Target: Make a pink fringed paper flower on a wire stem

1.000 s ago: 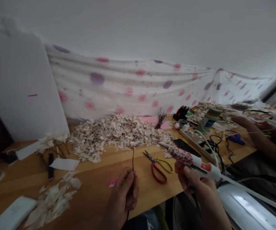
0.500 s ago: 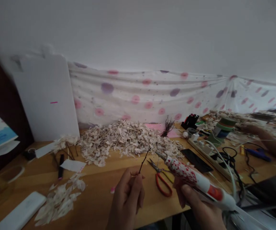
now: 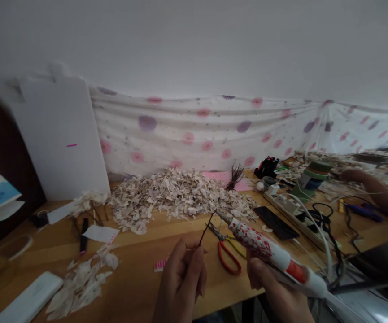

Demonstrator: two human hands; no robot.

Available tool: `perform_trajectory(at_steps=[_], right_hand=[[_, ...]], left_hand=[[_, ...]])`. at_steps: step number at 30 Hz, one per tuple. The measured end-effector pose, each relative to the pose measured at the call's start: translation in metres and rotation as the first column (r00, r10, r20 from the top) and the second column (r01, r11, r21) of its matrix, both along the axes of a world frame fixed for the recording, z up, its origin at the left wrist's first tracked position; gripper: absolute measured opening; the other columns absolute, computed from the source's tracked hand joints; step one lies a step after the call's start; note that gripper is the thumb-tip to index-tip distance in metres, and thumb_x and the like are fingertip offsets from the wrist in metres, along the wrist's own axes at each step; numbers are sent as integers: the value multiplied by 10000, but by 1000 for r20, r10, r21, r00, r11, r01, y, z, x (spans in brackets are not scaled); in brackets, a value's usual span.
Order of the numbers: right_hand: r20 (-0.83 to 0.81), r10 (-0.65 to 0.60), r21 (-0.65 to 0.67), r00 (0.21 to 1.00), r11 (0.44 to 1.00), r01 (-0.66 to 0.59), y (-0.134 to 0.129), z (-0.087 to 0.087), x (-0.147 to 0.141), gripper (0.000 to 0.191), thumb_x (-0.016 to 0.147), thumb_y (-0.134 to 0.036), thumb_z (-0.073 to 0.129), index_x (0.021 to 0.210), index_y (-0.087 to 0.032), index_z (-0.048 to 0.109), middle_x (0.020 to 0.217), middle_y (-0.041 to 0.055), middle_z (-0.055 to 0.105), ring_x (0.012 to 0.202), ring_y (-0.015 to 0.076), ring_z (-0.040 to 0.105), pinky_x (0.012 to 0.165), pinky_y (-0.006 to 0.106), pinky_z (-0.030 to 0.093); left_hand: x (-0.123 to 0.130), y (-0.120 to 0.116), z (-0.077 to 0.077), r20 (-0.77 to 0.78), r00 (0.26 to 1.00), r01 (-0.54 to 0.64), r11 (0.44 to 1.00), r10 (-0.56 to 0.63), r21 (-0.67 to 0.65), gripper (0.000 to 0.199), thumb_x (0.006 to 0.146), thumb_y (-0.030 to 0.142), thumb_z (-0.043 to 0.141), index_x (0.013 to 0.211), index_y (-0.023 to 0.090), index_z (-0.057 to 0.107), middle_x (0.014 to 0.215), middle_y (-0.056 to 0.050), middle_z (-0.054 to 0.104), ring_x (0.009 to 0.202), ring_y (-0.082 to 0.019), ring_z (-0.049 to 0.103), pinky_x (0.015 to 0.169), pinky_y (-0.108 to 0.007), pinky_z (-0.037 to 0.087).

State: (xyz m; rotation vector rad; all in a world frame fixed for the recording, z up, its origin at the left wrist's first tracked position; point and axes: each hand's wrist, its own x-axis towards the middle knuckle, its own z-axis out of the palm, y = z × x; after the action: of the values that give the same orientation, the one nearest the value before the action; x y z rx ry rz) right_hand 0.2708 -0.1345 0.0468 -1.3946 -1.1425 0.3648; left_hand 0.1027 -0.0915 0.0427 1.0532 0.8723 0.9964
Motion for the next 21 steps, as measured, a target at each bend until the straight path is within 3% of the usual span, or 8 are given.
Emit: perform_trajectory(at_steps=[5,14,18,21], right_hand=[[-22,57,-19,998,998,-58,2,-2,0,612,798,-809,639,565,-259,507,439,-33,444,421,142,417,443,295,333],[14,112,0,994,994,-112,3,-8,6,530,832,-734,653,628,-256,548,436,-37,466,390,145,440,400,286,330],[19,74,17,997,997,-74,3,-6,5,538,825,-746,661,629,-255,560,439,-38,461,407,143,423,422,290,323],[88,136,41,987,989,-140,5,-8,8,509,858,-705,648,633,-255,563,445,-32,479,403,147,445,399,284,317]], left_hand=[[-2,1,1,0,1000,9,1000,-9,-1,621,739,815,678,853,210,598,494,92,394,446,-62,257,448,-199,193],[-4,1,-3,34,998,52,999,-52,4,597,785,796,655,873,209,584,489,100,390,425,-52,223,428,-198,179],[-4,2,-3,51,994,95,996,-94,-2,576,802,780,653,887,216,572,489,98,414,414,-50,221,414,-195,152],[-3,3,-4,83,989,122,992,-121,-14,571,814,774,646,896,213,574,475,113,386,404,-44,193,405,-191,126]])
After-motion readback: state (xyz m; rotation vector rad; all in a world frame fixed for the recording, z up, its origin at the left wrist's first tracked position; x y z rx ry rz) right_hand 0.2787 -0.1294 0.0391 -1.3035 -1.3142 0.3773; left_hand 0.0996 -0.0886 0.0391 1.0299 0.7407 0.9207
